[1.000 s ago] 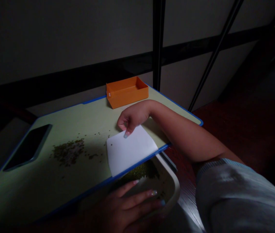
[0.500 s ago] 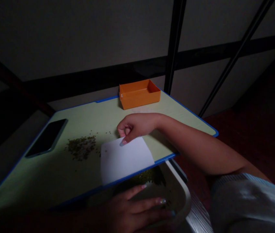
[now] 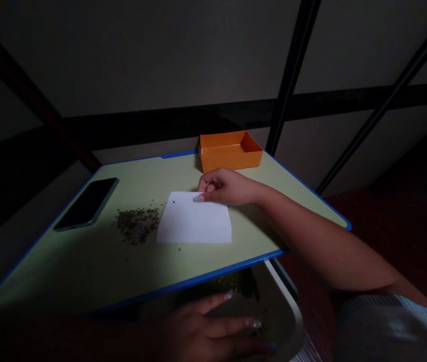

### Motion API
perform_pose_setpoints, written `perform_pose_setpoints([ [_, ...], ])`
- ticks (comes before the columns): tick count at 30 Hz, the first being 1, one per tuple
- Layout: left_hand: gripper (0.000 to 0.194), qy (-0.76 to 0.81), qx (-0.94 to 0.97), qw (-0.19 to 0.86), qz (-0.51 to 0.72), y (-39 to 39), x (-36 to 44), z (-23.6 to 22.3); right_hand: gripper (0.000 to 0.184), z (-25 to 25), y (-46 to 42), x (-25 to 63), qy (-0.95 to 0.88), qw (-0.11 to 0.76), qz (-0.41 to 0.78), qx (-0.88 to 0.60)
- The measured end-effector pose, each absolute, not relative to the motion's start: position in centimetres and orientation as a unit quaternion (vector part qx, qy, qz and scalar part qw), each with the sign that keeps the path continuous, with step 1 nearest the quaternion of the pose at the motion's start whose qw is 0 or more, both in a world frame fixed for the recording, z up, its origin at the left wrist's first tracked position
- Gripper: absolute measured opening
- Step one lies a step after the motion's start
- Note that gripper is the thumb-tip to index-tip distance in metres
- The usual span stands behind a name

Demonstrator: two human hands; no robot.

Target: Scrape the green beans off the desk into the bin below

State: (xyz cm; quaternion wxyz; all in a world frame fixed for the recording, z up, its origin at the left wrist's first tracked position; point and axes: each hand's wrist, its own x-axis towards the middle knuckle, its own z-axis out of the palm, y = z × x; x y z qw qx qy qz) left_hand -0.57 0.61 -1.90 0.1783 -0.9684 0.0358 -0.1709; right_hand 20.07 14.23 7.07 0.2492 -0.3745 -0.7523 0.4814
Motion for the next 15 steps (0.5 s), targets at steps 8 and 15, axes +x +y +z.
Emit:
perform_pose_setpoints([
  [8, 0.043, 0.051, -0.970, 0.179, -0.154, 0.5, -0.6, -2.0, 0.034, 7.6, 14.8, 21.4, -0.751, 0.252, 0.466, -0.395],
  [15, 0.048, 0.038, -0.972, 0.172, -0.153, 0.3, -0.6, -1.9, 0.038, 7.5, 14.4, 21.2, -0.778, 0.205, 0.469, -0.363],
])
